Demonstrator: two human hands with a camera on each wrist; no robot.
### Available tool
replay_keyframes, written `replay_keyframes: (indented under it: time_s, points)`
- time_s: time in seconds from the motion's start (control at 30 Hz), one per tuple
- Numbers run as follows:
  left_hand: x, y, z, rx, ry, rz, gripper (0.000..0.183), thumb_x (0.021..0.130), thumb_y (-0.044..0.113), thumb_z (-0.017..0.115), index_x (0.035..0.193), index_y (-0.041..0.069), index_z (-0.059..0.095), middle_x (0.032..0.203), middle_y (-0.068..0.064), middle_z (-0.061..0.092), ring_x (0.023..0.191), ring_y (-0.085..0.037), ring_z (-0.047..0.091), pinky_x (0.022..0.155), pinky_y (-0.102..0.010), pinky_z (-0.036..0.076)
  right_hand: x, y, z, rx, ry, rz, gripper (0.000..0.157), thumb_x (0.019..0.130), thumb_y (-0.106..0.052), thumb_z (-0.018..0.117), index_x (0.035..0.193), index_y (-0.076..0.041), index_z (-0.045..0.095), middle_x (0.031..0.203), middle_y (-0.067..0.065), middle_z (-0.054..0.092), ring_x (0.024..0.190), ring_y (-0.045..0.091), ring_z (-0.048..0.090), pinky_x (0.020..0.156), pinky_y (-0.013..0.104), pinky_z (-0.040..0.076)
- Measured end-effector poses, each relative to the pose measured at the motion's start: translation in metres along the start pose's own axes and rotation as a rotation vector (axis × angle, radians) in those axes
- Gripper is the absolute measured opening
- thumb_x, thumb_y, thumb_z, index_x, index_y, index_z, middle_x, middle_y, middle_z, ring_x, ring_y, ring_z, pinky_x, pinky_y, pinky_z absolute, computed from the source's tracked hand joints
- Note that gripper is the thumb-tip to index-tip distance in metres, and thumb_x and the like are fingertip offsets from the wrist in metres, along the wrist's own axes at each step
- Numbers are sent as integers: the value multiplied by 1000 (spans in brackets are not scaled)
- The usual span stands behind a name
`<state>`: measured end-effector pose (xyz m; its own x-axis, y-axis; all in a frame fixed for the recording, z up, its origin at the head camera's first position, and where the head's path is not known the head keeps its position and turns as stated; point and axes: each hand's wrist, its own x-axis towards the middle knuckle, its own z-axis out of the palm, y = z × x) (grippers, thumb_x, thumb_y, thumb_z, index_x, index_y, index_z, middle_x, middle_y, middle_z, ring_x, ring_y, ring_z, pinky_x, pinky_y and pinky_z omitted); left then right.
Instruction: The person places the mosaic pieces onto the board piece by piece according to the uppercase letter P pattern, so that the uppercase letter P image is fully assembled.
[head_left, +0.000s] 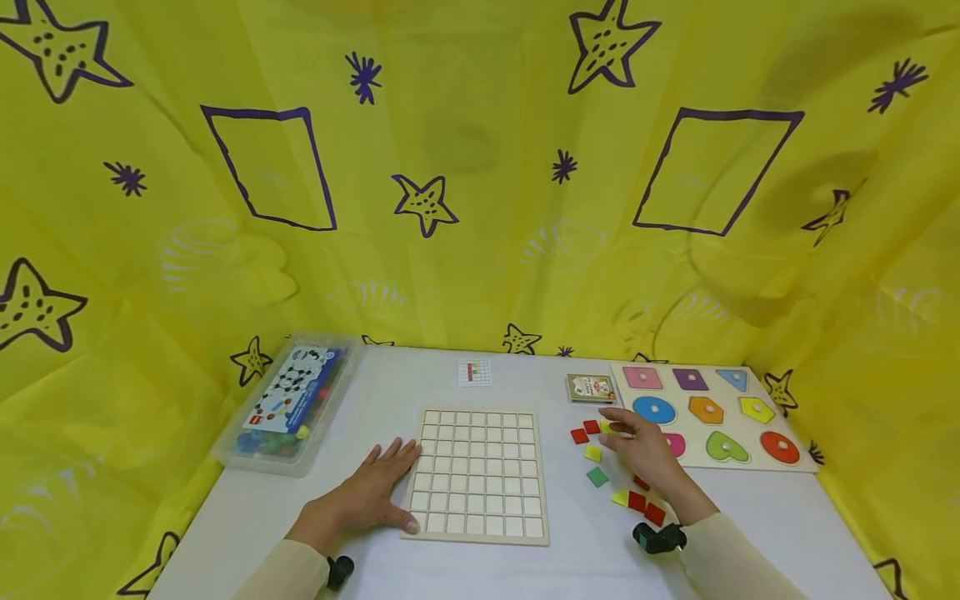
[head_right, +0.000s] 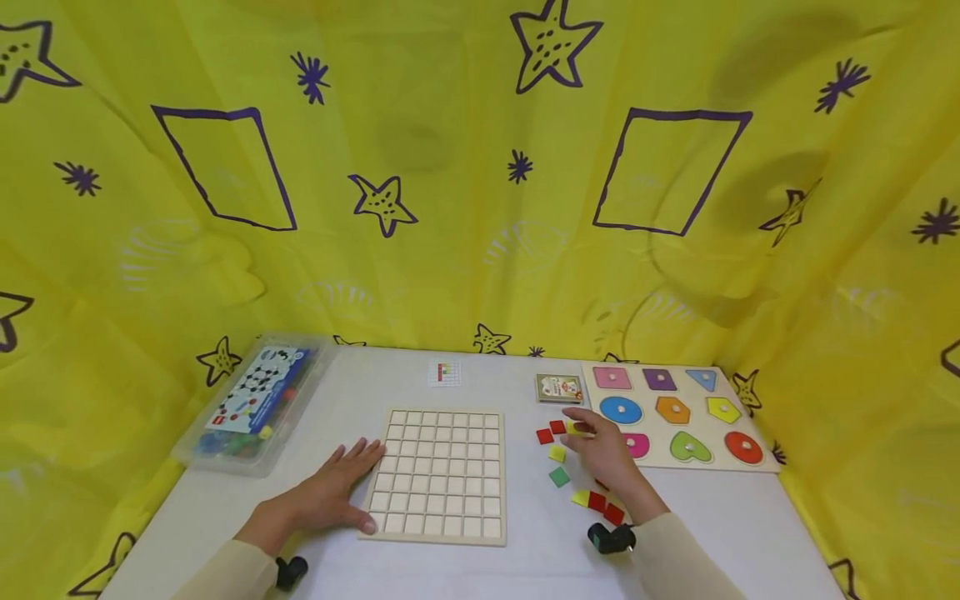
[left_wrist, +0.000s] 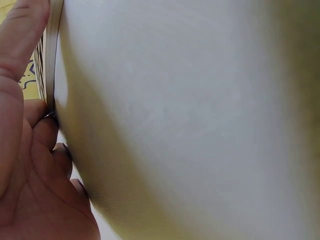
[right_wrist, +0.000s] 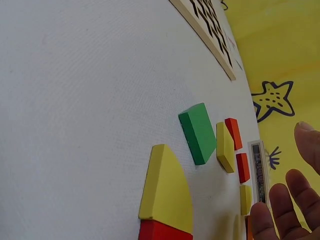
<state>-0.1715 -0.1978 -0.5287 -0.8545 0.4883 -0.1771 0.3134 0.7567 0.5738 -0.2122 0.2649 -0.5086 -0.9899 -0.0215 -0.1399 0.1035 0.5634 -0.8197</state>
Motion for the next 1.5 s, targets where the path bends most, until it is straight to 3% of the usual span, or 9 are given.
replay_keyframes:
  time_s: [0.13, 0.4, 0.67, 0.97, 1.13, 1.27, 1.37, 1.5]
  points:
    - [1, 0, 0, 5, 2, 1, 126, 68, 48, 95, 164, -1, 30, 173, -20, 27, 162, -44, 15, 132, -64, 5, 2, 4, 1, 30, -3, 18, 51, 101, -12, 70, 151, -9, 57, 150, 21, 56, 137, 43, 51, 106, 50, 57]
    - [-1, 0, -1, -19, 1, 10, 126, 69, 48, 94, 165, 0, 28, 173, -20, 26, 162, -44, 14, 132, -64, 4, 2, 11, 8, 70, -10, 59, 47, 101, -14, 71, 147, -10, 61, 139, 19, 62, 122, 34, 57, 92, 30, 57]
    - [-3, 1, -2, -36, -2, -7, 125, 70, 46, 94, 165, 1, 28, 174, -19, 25, 163, -43, 13, 132, -63, 3, 1, 9, 20, 2, -26, 3, 42, 99, -14, 71, 140, -11, 66, 133, 16, 67, 119, 31, 62, 96, 34, 58]
    - [1, -1, 0, -11, 1, -8, 125, 69, 49, 94, 166, 3, 29, 174, -16, 26, 163, -40, 14, 133, -61, 3, 10, 7, 0, -44, 46, -12, 46, 100, -7, 69, 145, -3, 60, 137, 24, 60, 124, 39, 55, 86, 23, 57]
    - [1, -2, -1, -11, 2, -2, 125, 69, 49, 94, 166, 2, 29, 174, -17, 25, 163, -42, 13, 133, -62, 3, 16, 12, -3, -110, 49, -21, 45, 99, -5, 69, 143, -2, 61, 132, 24, 63, 119, 39, 57, 88, 32, 59]
    - [1, -2, -1, -14, 1, 2, 126, 69, 49, 94, 165, 1, 28, 174, -18, 25, 163, -43, 13, 132, -63, 3, 21, 16, 3, -192, 51, -27, 44, 98, -4, 67, 142, -2, 62, 132, 23, 64, 117, 39, 57, 100, 50, 58]
    - [0, -2, 0, -15, -3, 2, 126, 69, 49, 94, 166, 1, 28, 174, -18, 25, 163, -43, 13, 132, -63, 3, 22, 17, 10, -196, 42, 4, 45, 99, -2, 64, 144, -3, 62, 140, 24, 63, 126, 43, 55, 110, 61, 51]
    - [0, -1, -1, -13, -1, 4, 126, 69, 49, 94, 166, 1, 28, 174, -18, 26, 163, -43, 13, 132, -63, 3, 19, 18, 15, -200, 36, 14, 43, 99, 1, 62, 143, -3, 63, 142, 22, 64, 132, 43, 55, 113, 63, 49]
